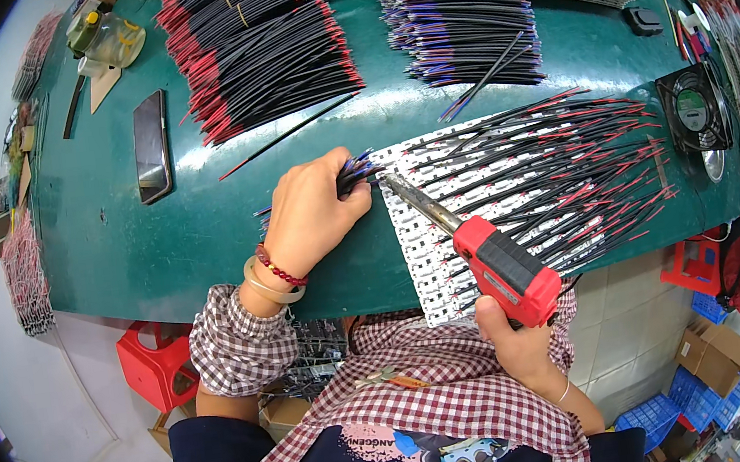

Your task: The person aligns bundles of wires onto an electronic panel and solders them in place using a handheld soldering tool.

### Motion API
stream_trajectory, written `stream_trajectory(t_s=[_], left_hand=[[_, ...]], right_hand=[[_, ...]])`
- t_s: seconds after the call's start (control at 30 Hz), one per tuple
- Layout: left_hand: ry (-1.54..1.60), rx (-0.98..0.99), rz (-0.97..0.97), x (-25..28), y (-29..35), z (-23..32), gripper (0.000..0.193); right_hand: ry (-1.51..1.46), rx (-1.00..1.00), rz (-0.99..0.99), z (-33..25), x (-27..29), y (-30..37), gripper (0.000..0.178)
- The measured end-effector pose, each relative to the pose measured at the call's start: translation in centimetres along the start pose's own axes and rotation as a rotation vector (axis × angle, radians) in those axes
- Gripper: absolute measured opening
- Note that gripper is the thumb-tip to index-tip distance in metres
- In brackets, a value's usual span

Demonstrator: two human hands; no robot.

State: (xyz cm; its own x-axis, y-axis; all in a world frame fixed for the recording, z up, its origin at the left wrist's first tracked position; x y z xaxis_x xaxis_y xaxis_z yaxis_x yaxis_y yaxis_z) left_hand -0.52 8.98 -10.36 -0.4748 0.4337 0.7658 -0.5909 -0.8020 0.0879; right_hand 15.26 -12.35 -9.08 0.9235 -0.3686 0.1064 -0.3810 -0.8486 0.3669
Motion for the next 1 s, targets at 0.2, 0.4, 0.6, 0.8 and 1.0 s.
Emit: stream_trajectory(t_s=[0.2, 0.4, 0.6, 0.8, 1.0], left_hand=[[-0.015, -0.024, -0.005, -0.08, -0.04, -0.23, 0.018], [-0.013, -0.025, 0.000, -0.15, -0.11, -0.20, 0.017], [-0.009, -0.037, 0.018, -0.30, -0.11, -0.19, 0.016], [-0.009, -0.031, 0.015, -0.30, -0.06, -0.35, 0.016], [-0.003, -0.043, 0.021, -0.29, -0.07, -0.19, 0.016]], right_hand=[[0.012, 0.020, -0.018, -0.14, -0.07, -0.10, 0.033], [0.004, 0.033, -0.002, -0.21, -0.30, 0.04, 0.032], [0.008, 0.013, -0.009, -0.03, -0.20, 0.22, 0.032], [-0.063, 0.034, 0.034, -1.02, -0.79, 0.15, 0.032], [-0.026, 0.021, -0.003, -0.36, -0.49, 0.18, 0.029]])
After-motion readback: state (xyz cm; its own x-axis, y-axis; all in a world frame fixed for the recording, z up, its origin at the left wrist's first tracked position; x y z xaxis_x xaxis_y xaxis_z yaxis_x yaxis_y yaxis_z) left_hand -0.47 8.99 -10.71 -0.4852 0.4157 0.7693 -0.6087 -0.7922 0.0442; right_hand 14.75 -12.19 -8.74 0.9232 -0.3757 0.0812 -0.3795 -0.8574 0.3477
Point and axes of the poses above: each hand's wrist, its own y-axis away from the middle knuckle, its own x-axis out of the back of the hand, z = x × y, the point moved 1 cm from there along -y, towards the middle knuckle, and after that the axes turned 5 degrees about -z, right-handed, at the moved point
